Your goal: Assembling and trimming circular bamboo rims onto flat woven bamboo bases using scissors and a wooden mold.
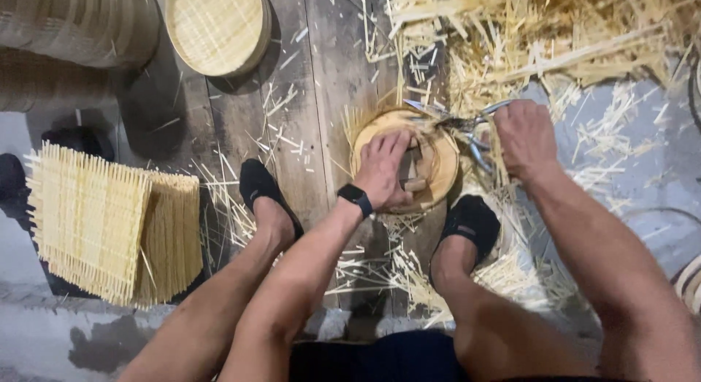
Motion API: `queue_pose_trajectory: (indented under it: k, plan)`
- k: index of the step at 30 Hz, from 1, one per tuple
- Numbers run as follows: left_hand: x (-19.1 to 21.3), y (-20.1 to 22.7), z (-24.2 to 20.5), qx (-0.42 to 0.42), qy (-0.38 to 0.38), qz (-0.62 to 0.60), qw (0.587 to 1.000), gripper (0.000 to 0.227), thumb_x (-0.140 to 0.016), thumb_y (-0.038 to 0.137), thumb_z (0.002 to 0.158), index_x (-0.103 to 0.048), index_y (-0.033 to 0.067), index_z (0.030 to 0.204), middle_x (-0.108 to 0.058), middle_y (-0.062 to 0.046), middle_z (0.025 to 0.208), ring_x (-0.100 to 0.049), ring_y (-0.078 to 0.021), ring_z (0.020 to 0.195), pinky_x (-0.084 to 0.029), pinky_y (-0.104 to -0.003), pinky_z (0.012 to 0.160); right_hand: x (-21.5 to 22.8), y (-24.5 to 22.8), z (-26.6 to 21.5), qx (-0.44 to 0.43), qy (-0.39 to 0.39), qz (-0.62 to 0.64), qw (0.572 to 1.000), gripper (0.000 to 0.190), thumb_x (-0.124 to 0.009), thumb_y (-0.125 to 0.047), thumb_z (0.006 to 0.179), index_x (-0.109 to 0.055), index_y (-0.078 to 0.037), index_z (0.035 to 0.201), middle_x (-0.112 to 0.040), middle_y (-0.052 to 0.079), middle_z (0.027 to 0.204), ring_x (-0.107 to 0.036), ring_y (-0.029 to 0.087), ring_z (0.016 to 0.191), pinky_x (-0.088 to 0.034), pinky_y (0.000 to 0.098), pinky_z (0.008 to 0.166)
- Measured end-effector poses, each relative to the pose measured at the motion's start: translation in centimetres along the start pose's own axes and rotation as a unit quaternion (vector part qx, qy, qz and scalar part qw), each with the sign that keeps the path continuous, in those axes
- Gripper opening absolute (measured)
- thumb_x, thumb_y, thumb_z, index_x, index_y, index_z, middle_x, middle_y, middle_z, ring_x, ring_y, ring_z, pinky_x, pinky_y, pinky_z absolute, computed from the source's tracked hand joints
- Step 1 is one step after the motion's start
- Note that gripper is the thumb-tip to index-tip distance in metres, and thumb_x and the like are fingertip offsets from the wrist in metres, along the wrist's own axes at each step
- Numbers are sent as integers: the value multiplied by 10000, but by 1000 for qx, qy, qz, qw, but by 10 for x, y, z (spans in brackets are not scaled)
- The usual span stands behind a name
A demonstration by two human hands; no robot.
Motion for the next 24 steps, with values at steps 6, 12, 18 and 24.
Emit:
queue_pose_trajectory:
  k: [6,12,18,24]
  plan:
    - [17,12,9,-64,-48,-1,997,1163,-955,224,459,-383,105,1465,-464,-174,1421,-401,-430,1322,-318,-590,1123,-16,27,-16,-13,33,92,995,348,-548,-423,976,-636,-87,1003,-545,109,946,-576,245,861,-477,415,787]
    - [-9,5,9,-103,-125,62,985,1193,-928,173,503,-310,173,1524,-433,-156,1504,-332,-455,1406,-308,-613,1147,-19,-5,4,0,-5,-19,1000,83,-558,-156,915,-592,-112,977,-582,69,870,-543,177,789,-499,344,757]
    - [-5,-1,-6,197,44,-16,979,1277,-921,416,682,-89,-9,1553,-299,-360,1475,-301,-475,1359,-233,-691,1045,-10,17,-16,-8,17,48,999,352,-627,-408,939,-666,-61,986,-582,132,928,-556,234,864,-485,382,736]
    - [-16,11,-5,66,160,76,982,1070,-780,191,780,-165,27,1640,-537,-185,1435,-486,-338,1318,-289,-539,1079,23,1,-3,-21,102,37,994,441,-668,-495,844,-696,-67,950,-607,109,920,-581,228,877,-522,367,804]
Point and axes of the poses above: each hand's wrist, its own z-axis towards the middle knuckle, its own x-axis out of the back of the hand, y = z × x, the point moved 7 cm from there along z, towards the middle knuckle
